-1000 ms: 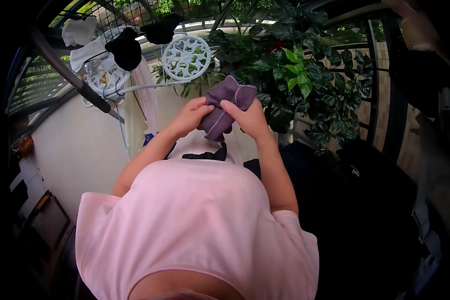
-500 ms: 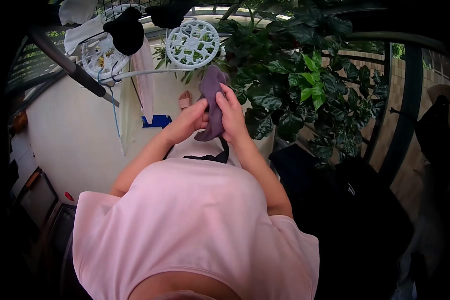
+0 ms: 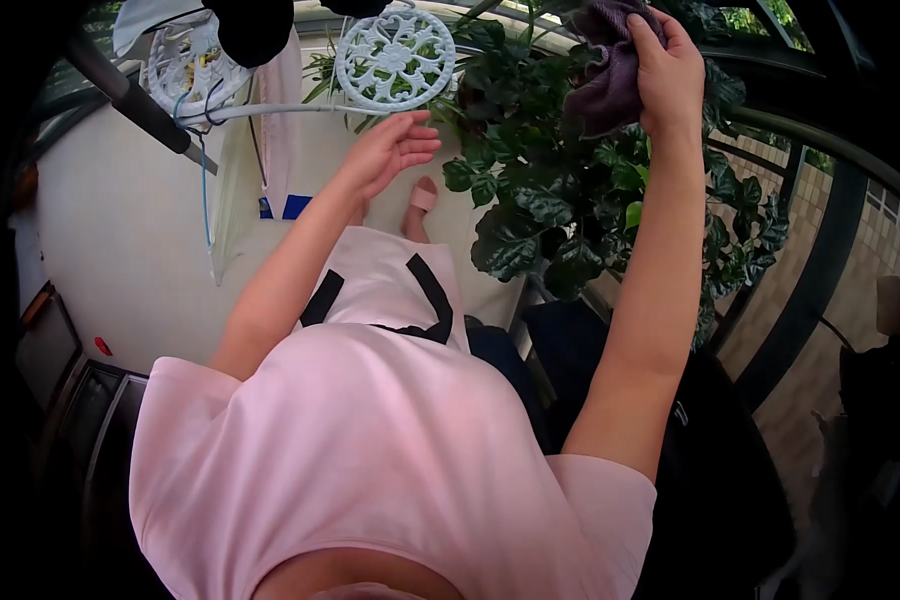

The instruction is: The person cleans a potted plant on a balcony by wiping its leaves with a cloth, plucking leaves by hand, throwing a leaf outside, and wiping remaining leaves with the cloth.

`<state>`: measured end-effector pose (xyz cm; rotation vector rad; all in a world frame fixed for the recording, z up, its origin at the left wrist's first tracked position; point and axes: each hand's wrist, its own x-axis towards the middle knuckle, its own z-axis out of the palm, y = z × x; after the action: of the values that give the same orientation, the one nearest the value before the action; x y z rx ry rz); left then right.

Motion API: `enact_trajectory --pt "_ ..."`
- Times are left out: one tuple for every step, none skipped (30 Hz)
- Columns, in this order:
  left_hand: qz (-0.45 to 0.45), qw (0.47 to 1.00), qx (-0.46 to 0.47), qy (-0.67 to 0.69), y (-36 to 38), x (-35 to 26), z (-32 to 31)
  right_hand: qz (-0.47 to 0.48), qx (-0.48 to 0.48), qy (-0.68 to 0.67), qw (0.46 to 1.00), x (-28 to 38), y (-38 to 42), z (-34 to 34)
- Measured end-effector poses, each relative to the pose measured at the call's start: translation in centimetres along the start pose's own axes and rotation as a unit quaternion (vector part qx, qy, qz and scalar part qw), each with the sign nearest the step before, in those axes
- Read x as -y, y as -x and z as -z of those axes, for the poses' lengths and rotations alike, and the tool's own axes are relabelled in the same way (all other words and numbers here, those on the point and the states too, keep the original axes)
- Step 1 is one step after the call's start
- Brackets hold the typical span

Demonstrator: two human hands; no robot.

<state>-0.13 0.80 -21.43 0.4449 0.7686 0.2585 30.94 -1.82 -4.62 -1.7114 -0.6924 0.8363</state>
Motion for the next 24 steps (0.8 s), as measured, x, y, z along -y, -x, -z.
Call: enact_trajectory --pt "0.004 1.000 0.002 0.017 -1.2 0.8 -0.2 0.004 0.004 0.070 0.998 -1.2 -1.5 -0.1" --pt "0.008 0.999 0.005 0.033 -2.4 1.5 -0.4 0.027 0.018 0.166 0.986 -3.4 -3.4 0.1" --pt "0.013 0.998 -0.006 0.056 -3.6 2.5 -0.4 0.078 0.010 0.357 0.931 -5.0 -4.4 -0.2" --pt "0.018 0.998 -0.029 0.060 -4.1 3.3 -0.7 0.127 0.002 0.530 0.838 -6.5 -5.2 -0.6" --pt "0.022 0.996 -0.052 0.063 -4.5 4.0 -1.0 0.092 0.003 0.565 0.820 -8.2 -6.0 -0.7" --pt "0.025 0.995 -0.075 0.066 -4.8 4.5 -1.1 0.058 0.005 0.599 0.799 -9.3 -6.5 -1.0" --pt "0.026 0.993 -0.089 0.077 -4.9 5.0 -1.0 0.049 -0.004 0.619 0.784 -10.2 -6.9 -1.2" --pt "0.022 0.993 -0.094 0.063 -5.2 5.6 -1.1 0.035 0.011 0.637 0.770 -11.0 -7.2 -1.2" --pt "0.021 0.994 -0.096 0.049 -5.5 6.3 -1.4 0.018 0.024 0.655 0.755 -11.7 -7.2 -1.0" --pt "0.022 0.994 -0.098 0.035 -5.7 7.0 -1.7 -0.001 0.038 0.674 0.738 -12.5 -7.0 -0.7" --pt "-0.006 0.999 -0.046 0.002 -6.3 8.2 -1.7 -0.025 0.096 0.682 0.724 -13.7 -7.1 0.2" --pt "0.002 0.999 -0.040 0.012 -6.2 8.2 -2.8 -0.057 0.151 0.675 0.720 -13.8 -6.4 0.1" --pt "0.011 0.999 -0.037 0.022 -5.2 8.0 -4.4 -0.068 0.229 0.631 0.738 -14.9 -5.9 0.8" --pt "0.019 0.999 -0.036 0.029 -4.5 7.9 -5.5 -0.078 0.303 0.581 0.751 -15.8 -5.6 1.5" --pt "0.026 0.999 -0.029 0.008 -4.5 8.5 -5.7 -0.107 0.344 0.498 0.789 -15.1 -4.4 1.4" --pt "0.052 0.997 0.016 0.046 -4.1 8.5 -5.5 -0.136 0.379 0.409 0.819 -13.7 -2.4 1.4" --pt "0.080 0.991 0.061 0.085 -3.5 8.5 -5.3 -0.178 0.412 0.382 0.808 -11.8 -0.7 1.1" --pt "0.108 0.980 0.108 0.124 -3.0 8.6 -5.0 -0.220 0.440 0.354 0.795 -10.2 1.1 0.9" --pt "0.071 0.977 0.155 0.132 -3.1 10.4 -4.0 -0.229 0.460 0.355 0.781 -9.9 3.1 1.1" --pt "0.124 0.969 0.149 0.152 -3.0 10.8 -2.9 -0.238 0.480 0.356 0.766 -9.9 4.8 1.5" --pt "0.163 0.975 0.094 0.118 -3.1 11.1 -2.4 -0.153 0.511 0.441 0.722 -9.9 6.6 2.0" --pt "0.202 0.975 0.036 0.083 -3.1 11.5 -1.9 -0.065 0.535 0.516 0.666 -10.0 8.4 2.4" --pt "0.192 0.981 0.010 0.005 -3.4 12.2 -1.0 -0.064 0.533 0.547 0.642 -10.2 10.0 2.6" --pt "0.182 0.982 -0.052 -0.015 -3.3 12.3 -1.4 -0.063 0.530 0.577 0.618 -10.4 11.4 2.7"
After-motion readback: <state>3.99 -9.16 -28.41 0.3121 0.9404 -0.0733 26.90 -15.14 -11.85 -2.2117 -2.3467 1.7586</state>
